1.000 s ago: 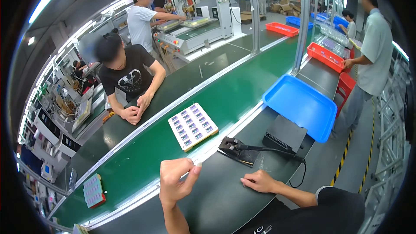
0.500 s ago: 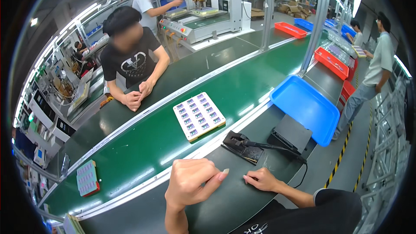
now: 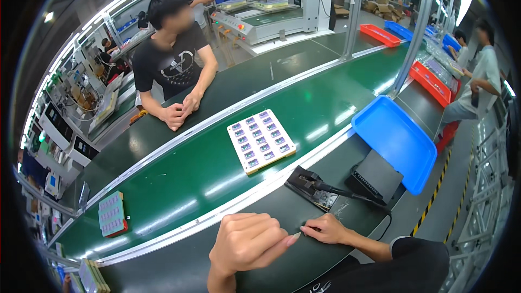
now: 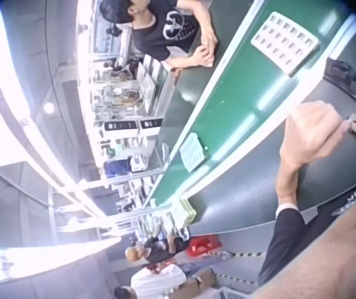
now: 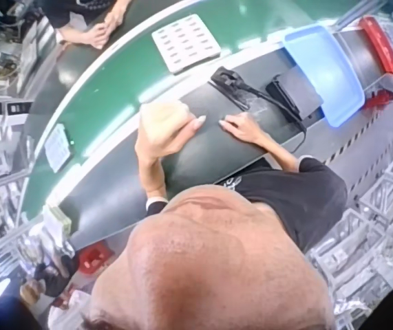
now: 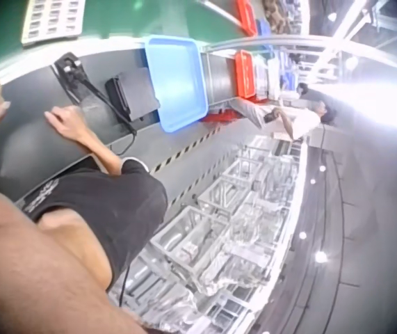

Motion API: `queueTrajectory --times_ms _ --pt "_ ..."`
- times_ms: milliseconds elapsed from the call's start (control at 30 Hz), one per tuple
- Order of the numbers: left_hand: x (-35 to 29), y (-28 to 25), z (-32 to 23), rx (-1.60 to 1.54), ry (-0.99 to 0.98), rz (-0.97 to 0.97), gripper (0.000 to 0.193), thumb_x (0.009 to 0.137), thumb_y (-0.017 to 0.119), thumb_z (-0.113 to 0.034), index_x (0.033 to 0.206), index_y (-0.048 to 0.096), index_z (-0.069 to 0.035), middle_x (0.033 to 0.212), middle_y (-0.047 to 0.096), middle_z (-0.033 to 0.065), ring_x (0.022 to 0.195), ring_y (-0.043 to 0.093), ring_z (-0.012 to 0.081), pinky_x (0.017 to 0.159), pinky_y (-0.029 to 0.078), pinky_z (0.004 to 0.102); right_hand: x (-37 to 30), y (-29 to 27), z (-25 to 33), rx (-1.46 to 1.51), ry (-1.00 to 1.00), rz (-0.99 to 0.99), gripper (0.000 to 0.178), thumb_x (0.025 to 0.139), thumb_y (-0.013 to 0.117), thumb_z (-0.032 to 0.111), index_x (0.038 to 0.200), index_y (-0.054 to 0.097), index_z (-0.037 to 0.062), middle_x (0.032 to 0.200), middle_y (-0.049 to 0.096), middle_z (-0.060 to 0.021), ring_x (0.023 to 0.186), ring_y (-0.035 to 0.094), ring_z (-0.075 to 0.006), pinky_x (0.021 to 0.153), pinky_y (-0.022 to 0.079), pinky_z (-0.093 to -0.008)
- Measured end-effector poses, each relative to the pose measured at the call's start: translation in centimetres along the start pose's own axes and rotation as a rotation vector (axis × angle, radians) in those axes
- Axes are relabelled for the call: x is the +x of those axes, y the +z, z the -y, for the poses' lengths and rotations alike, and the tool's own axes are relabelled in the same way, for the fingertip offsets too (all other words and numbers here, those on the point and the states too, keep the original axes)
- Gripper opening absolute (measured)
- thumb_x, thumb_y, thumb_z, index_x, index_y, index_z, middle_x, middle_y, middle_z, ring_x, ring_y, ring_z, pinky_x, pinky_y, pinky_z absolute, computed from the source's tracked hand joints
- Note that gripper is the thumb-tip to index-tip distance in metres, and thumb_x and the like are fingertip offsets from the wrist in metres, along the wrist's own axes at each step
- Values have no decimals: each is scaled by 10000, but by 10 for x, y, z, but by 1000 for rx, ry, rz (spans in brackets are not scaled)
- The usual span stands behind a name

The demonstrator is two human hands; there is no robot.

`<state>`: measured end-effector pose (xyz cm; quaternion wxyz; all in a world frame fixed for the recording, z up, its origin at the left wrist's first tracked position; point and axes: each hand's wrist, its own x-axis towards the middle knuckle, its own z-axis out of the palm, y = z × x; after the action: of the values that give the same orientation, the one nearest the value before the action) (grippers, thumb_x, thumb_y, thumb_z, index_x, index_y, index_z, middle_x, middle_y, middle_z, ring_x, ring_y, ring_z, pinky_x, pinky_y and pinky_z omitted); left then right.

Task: Soldering electronic components onto a printed circuit board using a soldering iron at an assembly station.

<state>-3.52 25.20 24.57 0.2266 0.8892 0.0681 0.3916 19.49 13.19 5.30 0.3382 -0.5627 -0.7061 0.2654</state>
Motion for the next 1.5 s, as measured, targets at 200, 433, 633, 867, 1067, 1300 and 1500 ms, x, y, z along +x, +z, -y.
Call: queueTrajectory --times_ms 200,433,633,867,1067,1300,1500 --pt "-3 1 -5 -38 38 18 287 749 808 -107 638 544 -89 572 460 18 460 472 190 426 352 313 1 2 2 -17 -27 -2 276 967 661 252 767 675 61 554 580 -116 495 594 -295 492 459 -388" --pt "-12 -2 -19 -96 92 -9 307 723 822 -112 640 529 -79 575 456 12 472 473 184 432 355 302 1 7 6 -84 -53 22 299 970 654 274 765 671 57 552 576 -124 506 597 -309 502 464 -394" --pt "-19 -4 -30 -73 130 -12 312 709 828 -113 634 527 -79 575 464 10 474 482 178 427 360 292 1 10 7 -122 -85 -18 313 973 649 278 754 658 55 546 570 -131 505 592 -323 500 463 -405" --pt "-28 -6 -51 -5 132 -39 325 688 843 -123 624 526 -91 587 470 3 482 485 168 433 378 278 -1 14 9 -120 -104 -8 333 982 637 288 744 644 54 556 573 -143 513 589 -337 504 462 -410" --pt "-34 -8 -58 9 141 -20 324 689 846 -140 622 531 -99 590 476 -3 485 481 161 426 370 276 -3 17 7 -118 -104 -9 344 990 624 290 738 617 54 555 562 -146 520 583 -346 506 458 -423" --pt "-37 -10 -65 2 184 -40 327 700 849 -158 622 537 -101 596 469 -7 489 480 150 424 367 273 -3 20 11 -133 -109 -18 346 994 614 295 746 616 54 575 573 -153 540 588 -354 516 462 -430" --pt "-36 -14 -61 -42 356 78 299 810 784 -228 668 585 -55 555 474 10 460 529 152 401 375 242 -3 20 12 -140 -65 -17 339 990 622 292 749 622 54 589 577 -157 552 590 -358 525 467 -426"
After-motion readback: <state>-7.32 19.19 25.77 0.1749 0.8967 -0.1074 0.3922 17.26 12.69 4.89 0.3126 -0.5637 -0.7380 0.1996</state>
